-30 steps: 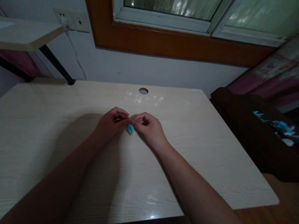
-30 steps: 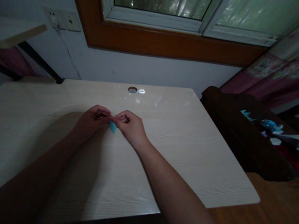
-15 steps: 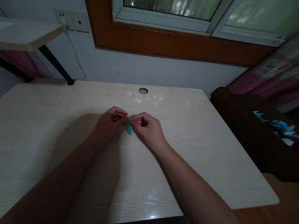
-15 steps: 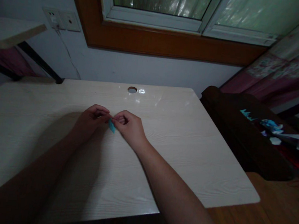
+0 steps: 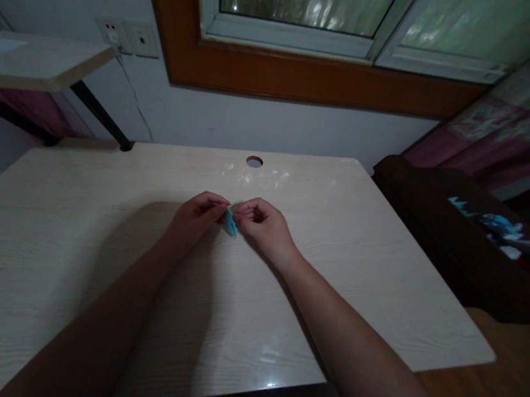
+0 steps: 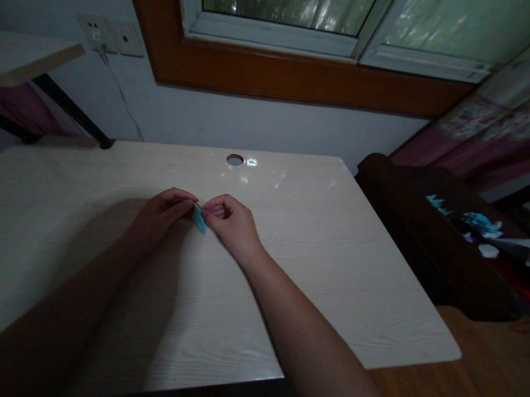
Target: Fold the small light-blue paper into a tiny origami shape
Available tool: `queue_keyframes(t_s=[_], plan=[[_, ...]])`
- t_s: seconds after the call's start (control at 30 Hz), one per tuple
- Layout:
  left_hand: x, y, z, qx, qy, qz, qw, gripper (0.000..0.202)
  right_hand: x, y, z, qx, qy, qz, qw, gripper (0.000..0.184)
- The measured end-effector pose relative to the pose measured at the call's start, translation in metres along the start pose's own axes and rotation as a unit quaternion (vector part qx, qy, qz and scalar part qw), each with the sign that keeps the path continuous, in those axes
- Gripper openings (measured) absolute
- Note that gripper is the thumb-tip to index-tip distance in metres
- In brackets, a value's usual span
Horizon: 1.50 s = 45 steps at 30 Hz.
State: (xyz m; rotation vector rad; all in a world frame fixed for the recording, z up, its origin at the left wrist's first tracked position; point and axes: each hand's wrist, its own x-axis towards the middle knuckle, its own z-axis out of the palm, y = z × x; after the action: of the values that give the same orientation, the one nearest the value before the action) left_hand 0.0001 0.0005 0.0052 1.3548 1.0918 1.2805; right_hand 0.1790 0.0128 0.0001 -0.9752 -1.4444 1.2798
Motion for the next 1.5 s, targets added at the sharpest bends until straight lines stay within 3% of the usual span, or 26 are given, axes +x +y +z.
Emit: queue_keyframes(t_s=[0.23, 0.73, 1.0, 1.27, 1.5], plan=[[-0.0007, 0.0007, -0.0020, 0.099, -0.005, -0.001, 0.995, 0.023, -0.0003, -0.0022, -0.0002, -0.011, 0.003, -0.001, 1.000, 0.017], [0.0017, 0.0028, -0.0051, 0.155, 0.001, -0.024, 0.988, 0.020, -0.0006, -0.0032, -0.0006, -0.021, 0.015, -0.019, 0.999, 0.013], [0.0020, 0.0030, -0.0023, 0.019, 0.015, -0.026, 0.999, 0.025, 0.0002, -0.0005, -0.0017, -0.027, 0.019, -0.022, 0.999, 0.013], [0.0005, 0.0033, 0.0030, -0.005, -0.070, -0.056, 0.996, 0.045, 0.0031, 0.0016, -0.0005, 0.009, 0.056, -0.013, 0.998, 0.018], [-0.0007, 0.0051, 0.0021, 0.008, -0.056, -0.075, 0.996, 0.026, 0.0044, -0.0050, -0.0011, 0.086, 0.068, -0.009, 0.994, 0.021]])
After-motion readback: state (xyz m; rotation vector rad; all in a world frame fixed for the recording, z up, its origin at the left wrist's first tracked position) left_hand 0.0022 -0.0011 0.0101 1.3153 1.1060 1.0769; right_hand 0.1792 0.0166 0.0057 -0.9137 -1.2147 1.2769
